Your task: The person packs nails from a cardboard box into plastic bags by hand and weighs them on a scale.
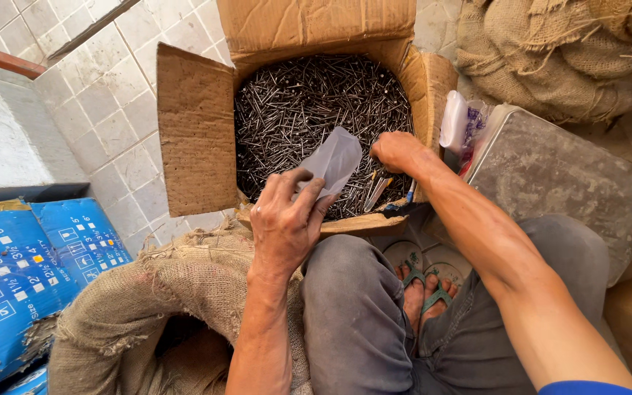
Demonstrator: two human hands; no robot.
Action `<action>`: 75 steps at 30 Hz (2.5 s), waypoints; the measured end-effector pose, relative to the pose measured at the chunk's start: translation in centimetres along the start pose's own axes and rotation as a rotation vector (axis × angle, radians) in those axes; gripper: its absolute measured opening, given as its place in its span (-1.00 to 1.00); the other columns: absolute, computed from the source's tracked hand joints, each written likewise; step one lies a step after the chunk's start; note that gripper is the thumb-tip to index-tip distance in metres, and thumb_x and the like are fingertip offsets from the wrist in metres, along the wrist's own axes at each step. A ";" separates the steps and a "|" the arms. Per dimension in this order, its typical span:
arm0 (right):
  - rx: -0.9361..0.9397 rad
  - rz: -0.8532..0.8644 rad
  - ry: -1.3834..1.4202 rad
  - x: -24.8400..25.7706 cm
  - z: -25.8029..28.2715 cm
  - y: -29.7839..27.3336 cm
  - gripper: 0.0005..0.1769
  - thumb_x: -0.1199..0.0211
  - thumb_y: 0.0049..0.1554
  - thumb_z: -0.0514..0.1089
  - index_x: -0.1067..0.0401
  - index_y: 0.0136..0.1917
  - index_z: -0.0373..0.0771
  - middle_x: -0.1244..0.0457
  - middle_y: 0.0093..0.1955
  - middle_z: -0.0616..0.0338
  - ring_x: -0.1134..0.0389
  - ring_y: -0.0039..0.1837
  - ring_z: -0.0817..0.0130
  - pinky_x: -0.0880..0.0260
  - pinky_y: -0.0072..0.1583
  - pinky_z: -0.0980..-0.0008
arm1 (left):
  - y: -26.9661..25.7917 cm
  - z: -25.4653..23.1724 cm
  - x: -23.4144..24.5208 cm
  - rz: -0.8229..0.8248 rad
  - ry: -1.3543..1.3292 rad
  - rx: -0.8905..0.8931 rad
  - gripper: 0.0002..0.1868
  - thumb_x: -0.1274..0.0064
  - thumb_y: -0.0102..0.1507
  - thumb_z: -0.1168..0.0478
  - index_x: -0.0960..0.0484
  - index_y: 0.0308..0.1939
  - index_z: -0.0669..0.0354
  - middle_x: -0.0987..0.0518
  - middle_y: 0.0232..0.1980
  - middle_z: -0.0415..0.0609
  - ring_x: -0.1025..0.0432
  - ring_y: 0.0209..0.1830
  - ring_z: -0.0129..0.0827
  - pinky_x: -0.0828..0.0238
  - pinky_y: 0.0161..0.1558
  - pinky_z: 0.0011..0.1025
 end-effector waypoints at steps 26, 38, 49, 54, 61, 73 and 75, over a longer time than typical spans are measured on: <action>0.260 -0.570 1.745 23.2 5.9 -11.5 -0.65 -0.48 0.01 -0.49 -0.54 0.02 -0.22 -0.44 -0.06 0.12 -0.52 -0.11 0.38 -0.64 -0.08 0.52 | -1.9 2.1 -3.4 -0.071 -0.292 0.567 -0.49 -0.13 0.19 0.30 -0.62 0.24 0.37 -0.44 0.25 0.23 -0.57 0.05 -0.11 -0.55 0.17 -0.26; 0.163 -0.583 1.244 21.6 11.7 -11.4 -0.77 -0.41 -0.04 -0.47 -0.60 -0.08 -0.31 -0.41 -0.21 -0.02 -0.47 -0.13 0.27 -0.59 -0.12 0.27 | -2.3 3.6 -4.0 -0.237 -0.569 0.611 -0.43 -0.22 0.12 0.46 -0.55 0.24 0.51 -0.39 0.22 0.35 -0.58 -0.42 -0.19 -0.60 -0.49 -0.50; 0.372 -0.470 0.491 21.7 16.2 -12.3 -0.86 -0.28 0.22 -0.40 -0.61 0.03 -0.36 -0.46 -0.04 -0.20 -0.54 0.04 -0.20 -0.58 0.13 -0.07 | -2.3 3.8 -4.3 -0.234 -0.501 0.544 -0.45 -0.14 0.09 0.45 -0.60 0.20 0.41 -0.45 0.21 0.30 -0.59 -0.18 -0.06 -0.60 -0.54 -0.49; 0.345 -0.503 0.456 21.6 15.7 -11.7 -0.90 -0.30 0.25 -0.34 -0.61 0.01 -0.30 -0.45 -0.15 -0.12 -0.56 -0.08 -0.05 -0.62 -0.04 0.12 | -2.0 3.5 -4.2 -0.224 -0.453 0.508 -0.45 -0.17 0.07 0.41 -0.64 0.19 0.35 -0.47 0.20 0.29 -0.61 -0.11 0.01 -0.62 -0.38 -0.32; 0.223 -0.528 1.231 23.7 12.1 -12.8 -0.87 -0.33 0.27 -0.35 -0.62 0.09 -0.32 -0.48 -0.12 -0.05 -0.53 -0.10 0.32 -0.67 -0.02 0.41 | -2.3 4.3 -4.0 -0.262 -0.525 0.563 -0.56 -0.12 0.20 0.38 -0.63 0.17 0.45 -0.49 0.16 0.28 -0.46 -0.44 -0.41 -0.47 -0.55 -0.53; -0.106 -0.873 1.790 12.7 4.5 -7.2 -0.76 -0.29 0.29 -0.35 -0.50 0.23 -0.47 -0.47 0.02 -0.18 -0.58 -0.03 0.28 -0.73 0.03 0.42 | -2.4 3.7 -6.3 0.095 -0.106 0.239 -0.32 -0.27 0.30 -0.20 -0.62 0.04 0.48 -0.50 0.08 0.33 -0.61 -0.02 0.14 -0.68 -0.07 -0.05; -0.142 -0.866 1.888 10.7 3.8 -6.9 -0.74 -0.28 0.29 -0.34 -0.48 0.24 -0.48 -0.47 0.04 -0.17 -0.59 -0.02 0.25 -0.74 0.04 0.40 | -3.3 4.8 -7.6 0.126 -0.072 0.233 -0.51 -0.16 0.43 -0.09 -0.70 -0.10 0.38 -0.55 -0.05 0.18 -0.65 -0.15 -0.05 -0.71 -0.19 -0.23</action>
Point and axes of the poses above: each hand's wrist, its own y-axis towards the middle knuckle, its own x-axis out of the back of the hand, z = x × y, the point moved 6 cm from there along y, towards the middle knuckle
